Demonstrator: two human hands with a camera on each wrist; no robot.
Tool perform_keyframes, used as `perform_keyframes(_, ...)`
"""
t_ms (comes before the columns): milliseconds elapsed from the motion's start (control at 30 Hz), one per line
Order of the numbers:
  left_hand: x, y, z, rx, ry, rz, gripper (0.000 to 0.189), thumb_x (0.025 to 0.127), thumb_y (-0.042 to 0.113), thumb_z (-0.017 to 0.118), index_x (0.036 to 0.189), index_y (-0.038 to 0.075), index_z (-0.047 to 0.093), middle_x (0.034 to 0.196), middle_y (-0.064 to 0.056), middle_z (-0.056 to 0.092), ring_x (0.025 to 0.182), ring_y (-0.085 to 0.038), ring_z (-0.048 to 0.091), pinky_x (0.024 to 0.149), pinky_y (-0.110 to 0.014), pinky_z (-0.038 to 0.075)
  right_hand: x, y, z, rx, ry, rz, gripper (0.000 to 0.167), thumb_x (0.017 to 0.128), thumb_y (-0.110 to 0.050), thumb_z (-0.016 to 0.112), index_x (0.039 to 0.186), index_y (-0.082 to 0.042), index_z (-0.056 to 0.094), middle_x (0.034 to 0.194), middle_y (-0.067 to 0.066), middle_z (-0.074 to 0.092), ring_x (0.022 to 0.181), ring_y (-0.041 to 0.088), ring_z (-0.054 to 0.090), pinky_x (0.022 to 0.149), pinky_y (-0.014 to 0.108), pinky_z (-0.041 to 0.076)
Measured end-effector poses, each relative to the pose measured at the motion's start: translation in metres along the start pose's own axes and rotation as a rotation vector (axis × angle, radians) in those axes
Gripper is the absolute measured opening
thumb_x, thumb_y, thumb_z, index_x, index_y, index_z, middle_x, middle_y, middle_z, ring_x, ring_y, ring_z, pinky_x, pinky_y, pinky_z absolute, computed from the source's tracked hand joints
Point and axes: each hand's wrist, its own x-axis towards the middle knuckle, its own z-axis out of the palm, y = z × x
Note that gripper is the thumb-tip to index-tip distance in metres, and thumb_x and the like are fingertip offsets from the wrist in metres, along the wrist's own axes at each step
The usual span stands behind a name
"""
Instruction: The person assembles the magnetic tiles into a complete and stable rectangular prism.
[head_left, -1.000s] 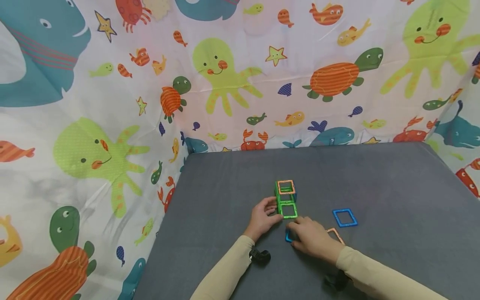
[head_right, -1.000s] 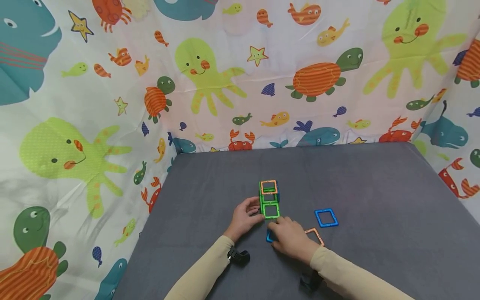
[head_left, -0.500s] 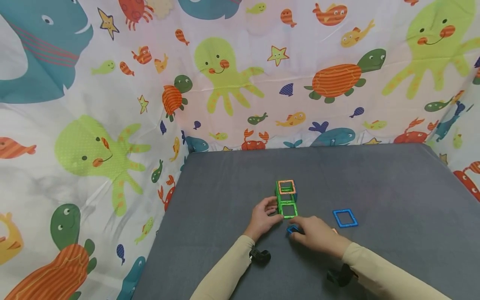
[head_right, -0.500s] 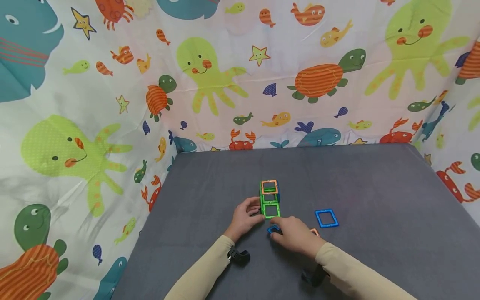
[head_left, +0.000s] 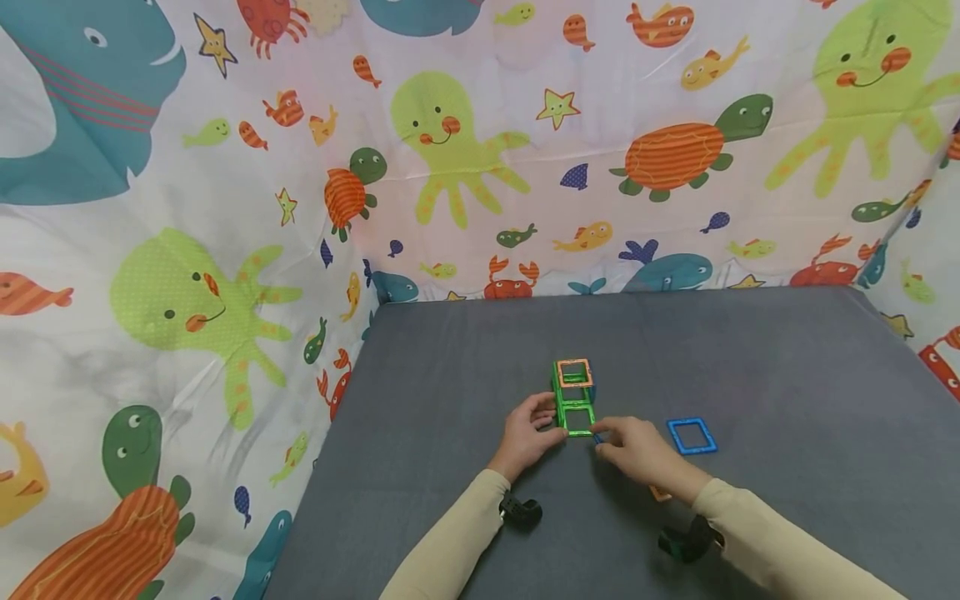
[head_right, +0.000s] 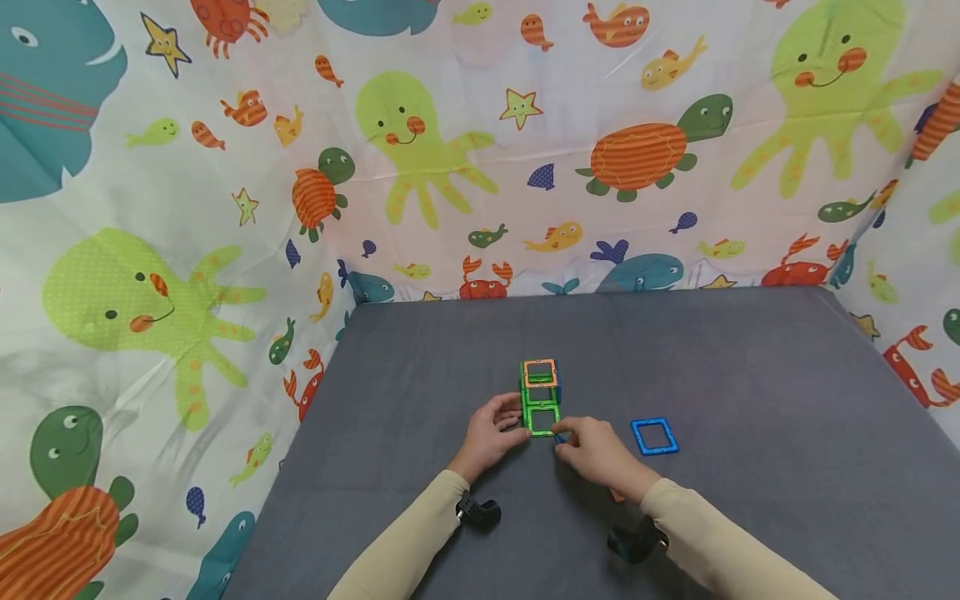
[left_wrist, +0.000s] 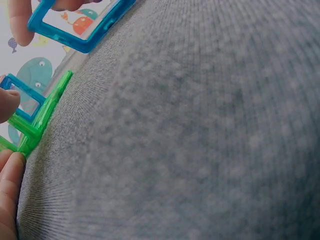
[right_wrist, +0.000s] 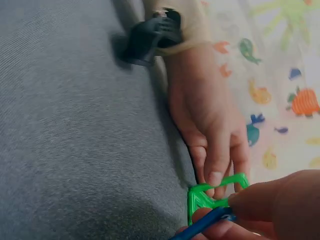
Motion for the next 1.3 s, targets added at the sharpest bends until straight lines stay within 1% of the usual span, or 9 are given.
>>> perform_keyframes(67, 0.000, 0.000, 0.000, -0.003, 0.000, -0.001, 0.061, 0.085, 0.009, 0.080, 0.141, 0.005, 0.057, 0.127, -0.016, 0.066, 0.120, -0.026, 0.066, 0.101, -0.024, 0.054, 0.002, 0.002, -0.004, 0.097, -0.011, 0.049, 0.036, 0.096, -0.009, 0.064, 0.130, 0.001, 0.065, 0.083, 0.008, 0.075, 0.059, 0.015, 0.060, 0.053, 0.032, 0.050)
perform_keyframes(200, 0.000, 0.000, 0.000, -0.007, -0.001, 0.000, 0.061, 0.084, 0.008, 0.080, 0.141, 0.005, 0.057, 0.128, -0.016, 0.066, 0.120, -0.026, 0.065, 0.102, -0.025, 0.054, 0.007, 0.009, -0.011, 0.269, -0.025, 0.151, 0.040, 0.099, -0.011, 0.061, 0.136, 0.005, 0.059, 0.093, 0.015, 0.077, 0.073, 0.019, 0.068, 0.060, 0.038, 0.059)
perform_keyframes(267, 0.001, 0.000, 0.000, -0.008, -0.002, -0.002, 0.061, 0.084, 0.008, 0.080, 0.141, 0.005, 0.057, 0.128, -0.016, 0.066, 0.120, -0.026, 0.065, 0.102, -0.025, 0.054, 0.009, 0.012, -0.013, 0.309, -0.020, 0.180, 0.042, 0.100, -0.012, 0.061, 0.138, 0.006, 0.057, 0.096, 0.015, 0.077, 0.080, 0.019, 0.070, 0.065, 0.040, 0.062)
perform_keyframes(400, 0.001, -0.001, -0.001, -0.013, -0.001, -0.002, 0.061, 0.085, 0.008, 0.080, 0.141, 0.006, 0.057, 0.128, -0.016, 0.066, 0.120, -0.026, 0.065, 0.102, -0.025, 0.054, 0.015, 0.016, -0.016, 0.377, -0.010, 0.214, 0.047, 0.101, -0.015, 0.061, 0.141, 0.008, 0.052, 0.103, 0.018, 0.077, 0.087, 0.021, 0.072, 0.070, 0.043, 0.063)
perform_keyframes(533, 0.002, -0.002, -0.001, -0.014, 0.002, 0.000, 0.060, 0.085, 0.008, 0.079, 0.141, 0.006, 0.057, 0.129, -0.016, 0.066, 0.121, -0.026, 0.065, 0.102, -0.024, 0.053, 0.020, 0.019, -0.017, 0.438, -0.008, 0.218, 0.051, 0.103, -0.015, 0.058, 0.145, 0.012, 0.046, 0.110, 0.022, 0.075, 0.094, 0.024, 0.074, 0.077, 0.044, 0.063)
perform_keyframes(667, 0.003, -0.001, -0.001, -0.019, 0.002, -0.002, 0.060, 0.085, 0.007, 0.079, 0.142, 0.006, 0.057, 0.130, -0.016, 0.066, 0.122, -0.027, 0.065, 0.102, -0.024, 0.053, 0.026, 0.022, -0.019, 0.492, -0.002, 0.223, 0.050, 0.104, -0.014, 0.055, 0.145, 0.013, 0.045, 0.111, 0.022, 0.074, 0.096, 0.021, 0.074, 0.079, 0.043, 0.063)
perform_keyframes(833, 0.002, 0.000, -0.001, -0.025, -0.003, -0.003, 0.060, 0.086, 0.007, 0.079, 0.142, 0.006, 0.057, 0.131, -0.016, 0.065, 0.122, -0.027, 0.064, 0.102, -0.025, 0.053, 0.037, 0.023, -0.020, 0.545, 0.017, 0.235, 0.049, 0.105, -0.013, 0.054, 0.145, 0.013, 0.045, 0.107, 0.016, 0.076, 0.090, 0.013, 0.073, 0.078, 0.040, 0.063)
perform_keyframes(1033, 0.002, 0.000, 0.000, -0.019, 0.006, 0.001, 0.060, 0.085, 0.007, 0.079, 0.141, 0.006, 0.058, 0.129, -0.016, 0.066, 0.120, -0.026, 0.065, 0.101, -0.025, 0.054, 0.046, 0.022, -0.017, 0.558, 0.020, 0.233, 0.050, 0.104, -0.012, 0.054, 0.146, 0.013, 0.044, 0.112, 0.020, 0.074, 0.090, 0.013, 0.072, 0.078, 0.039, 0.063)
perform_keyframes(1300, 0.001, 0.000, 0.000, -0.013, 0.003, -0.002, 0.060, 0.085, 0.007, 0.079, 0.141, 0.007, 0.057, 0.130, -0.015, 0.066, 0.121, -0.026, 0.065, 0.102, -0.026, 0.054, 0.050, 0.022, -0.015, 0.563, 0.036, 0.250, 0.050, 0.103, -0.011, 0.055, 0.145, 0.013, 0.046, 0.108, 0.016, 0.075, 0.087, 0.012, 0.071, 0.075, 0.037, 0.064)
